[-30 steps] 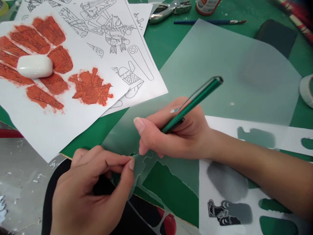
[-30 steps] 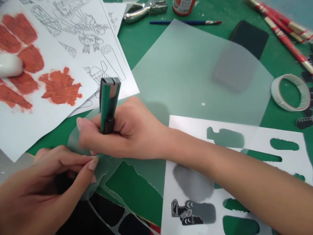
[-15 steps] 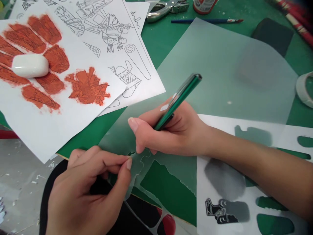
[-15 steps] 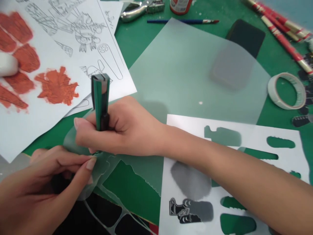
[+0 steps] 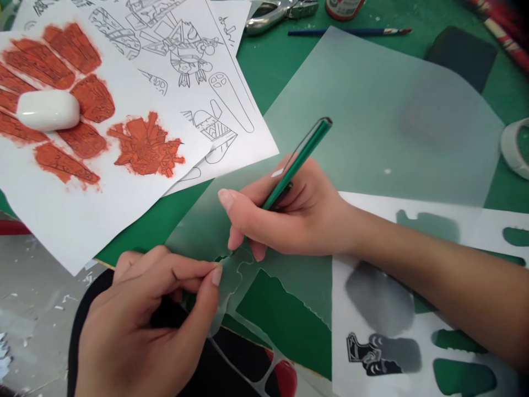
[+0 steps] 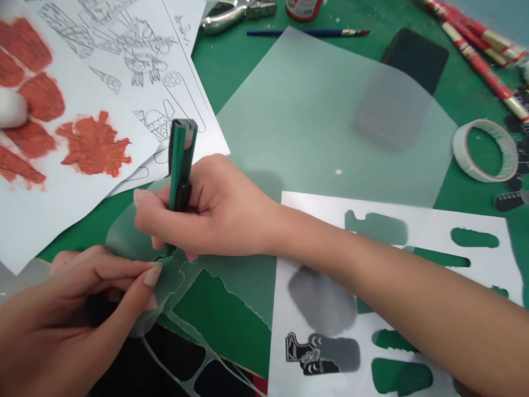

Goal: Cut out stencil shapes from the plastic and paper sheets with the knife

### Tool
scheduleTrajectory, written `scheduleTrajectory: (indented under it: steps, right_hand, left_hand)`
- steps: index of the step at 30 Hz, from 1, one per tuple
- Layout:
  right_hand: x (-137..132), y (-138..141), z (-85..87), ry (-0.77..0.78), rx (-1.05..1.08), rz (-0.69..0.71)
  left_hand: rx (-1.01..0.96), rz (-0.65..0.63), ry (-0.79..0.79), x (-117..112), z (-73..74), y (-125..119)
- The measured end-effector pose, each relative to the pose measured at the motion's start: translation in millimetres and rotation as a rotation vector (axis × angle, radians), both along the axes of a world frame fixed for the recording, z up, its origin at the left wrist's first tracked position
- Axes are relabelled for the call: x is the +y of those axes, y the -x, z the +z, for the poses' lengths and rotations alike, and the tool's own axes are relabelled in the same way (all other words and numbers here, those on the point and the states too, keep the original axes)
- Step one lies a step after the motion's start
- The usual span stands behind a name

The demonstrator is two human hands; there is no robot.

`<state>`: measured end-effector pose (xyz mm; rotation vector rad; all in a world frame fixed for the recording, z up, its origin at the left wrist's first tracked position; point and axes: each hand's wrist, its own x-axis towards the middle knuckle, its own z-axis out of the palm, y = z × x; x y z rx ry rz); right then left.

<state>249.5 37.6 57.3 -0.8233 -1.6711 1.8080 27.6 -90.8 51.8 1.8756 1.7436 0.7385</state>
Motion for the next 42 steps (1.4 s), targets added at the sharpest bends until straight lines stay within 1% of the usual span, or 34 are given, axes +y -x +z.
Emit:
scheduleTrajectory:
  steps: [7, 11, 16, 22, 26, 30, 42]
  right_hand:
    - [-1.8, 0.9, -0.2, -0.024, -0.007, -0.027]
    - [-3.6, 1.8, -1.1, -0.012, -0.009, -0.035]
    - [-3.8, 2.3, -0.1, -0.005, -0.013, -0.043]
    - [-2.0, 0.7, 1.6, -0.032, -0.073, -0.010]
    - [-2.4, 0.7, -0.1, -0.052, -0.046, -0.023]
    - [-1.9, 0.9, -0.5, -0.068, -0.055, 0.001]
    - [-2.7, 2.6, -1.0, -0.043, -0.016, -0.023]
  left_hand:
    - [-0.001, -0.022, 0.022, -0.1, -1.8, 3.1]
    - [0.001, -0.021, 0.017, 0.6, -3.7, 3.3]
    - [0.011, -0.049, 0.001, 1.9, -1.5, 2.8]
    - [0.025, -0.043, 0.005, 2.4, -0.4, 4.0]
    - [0.007, -0.046, 0.011, 2.7, -1.1, 3.4]
    - [0.005, -0.051, 0.008, 0.3, -0.2, 4.8]
    - [0.017, -0.051, 0.019, 3.9, 0.4, 2.9]
